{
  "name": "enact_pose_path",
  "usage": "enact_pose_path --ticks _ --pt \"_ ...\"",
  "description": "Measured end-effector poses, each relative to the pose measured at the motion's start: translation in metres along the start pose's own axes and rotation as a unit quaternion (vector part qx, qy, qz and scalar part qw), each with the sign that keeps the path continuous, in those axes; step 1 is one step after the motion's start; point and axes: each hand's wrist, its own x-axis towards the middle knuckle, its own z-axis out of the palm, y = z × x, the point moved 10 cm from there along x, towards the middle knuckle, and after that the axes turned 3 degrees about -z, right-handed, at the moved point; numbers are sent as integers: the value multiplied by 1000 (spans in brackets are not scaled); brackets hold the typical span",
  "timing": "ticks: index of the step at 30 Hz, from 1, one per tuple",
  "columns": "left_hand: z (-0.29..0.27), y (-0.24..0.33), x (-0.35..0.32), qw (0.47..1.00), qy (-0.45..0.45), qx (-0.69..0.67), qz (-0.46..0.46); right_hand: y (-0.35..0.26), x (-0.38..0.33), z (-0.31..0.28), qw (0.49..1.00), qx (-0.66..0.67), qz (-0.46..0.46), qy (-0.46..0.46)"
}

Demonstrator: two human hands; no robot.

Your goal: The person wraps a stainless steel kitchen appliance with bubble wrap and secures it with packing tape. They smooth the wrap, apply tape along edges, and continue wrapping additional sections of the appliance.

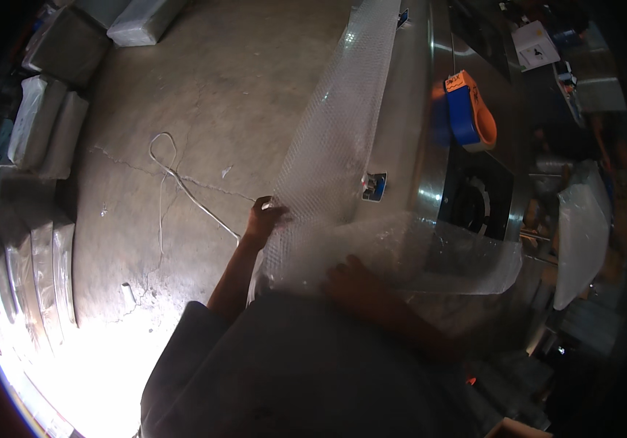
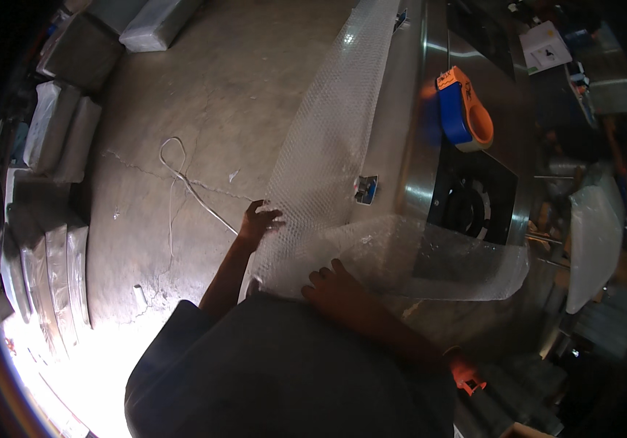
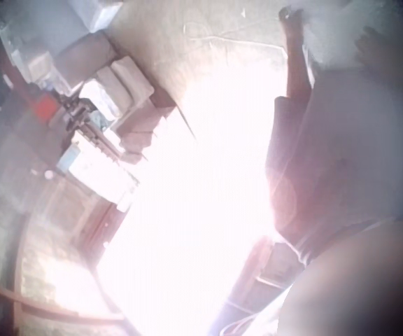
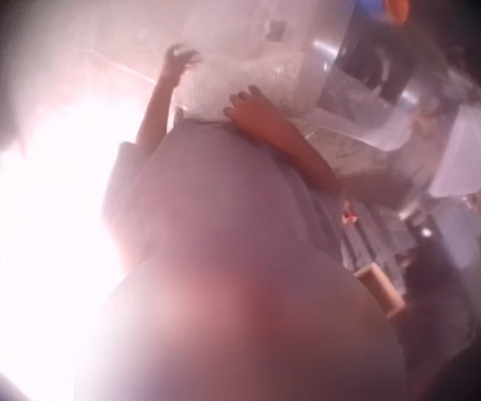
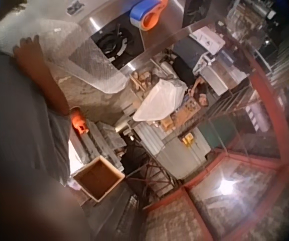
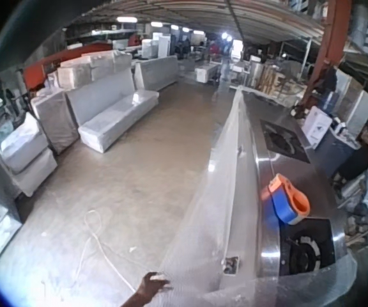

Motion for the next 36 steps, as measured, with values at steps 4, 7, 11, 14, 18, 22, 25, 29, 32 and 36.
enact_pose_path --ticks 4,7,11,14,18,22,25,29,32,36 --pt "5 11 -10 968 18 246 48 -7 -5 0 998 20 39 53" --pt "4 12 9 978 13 205 35 -11 -7 4 997 18 64 44" --pt "58 52 -18 682 -47 627 373 -11 -6 5 997 5 72 -4" --pt "24 -1 -46 948 -28 317 28 -2 -6 1 996 11 91 -22" --pt "82 42 -119 804 -20 511 303 1 -2 -8 995 53 85 -3" --pt "132 47 -138 776 -97 539 314 6 2 -10 995 63 84 3" --pt "136 45 -132 808 -119 505 279 12 3 -9 994 73 84 -11" --pt "95 21 -90 967 -125 203 91 19 8 -7 989 101 97 -50" --pt "97 13 -75 957 -193 198 94 37 10 -17 963 182 199 -6" --pt "121 12 -87 887 -245 358 156 56 12 -74 943 122 207 231"
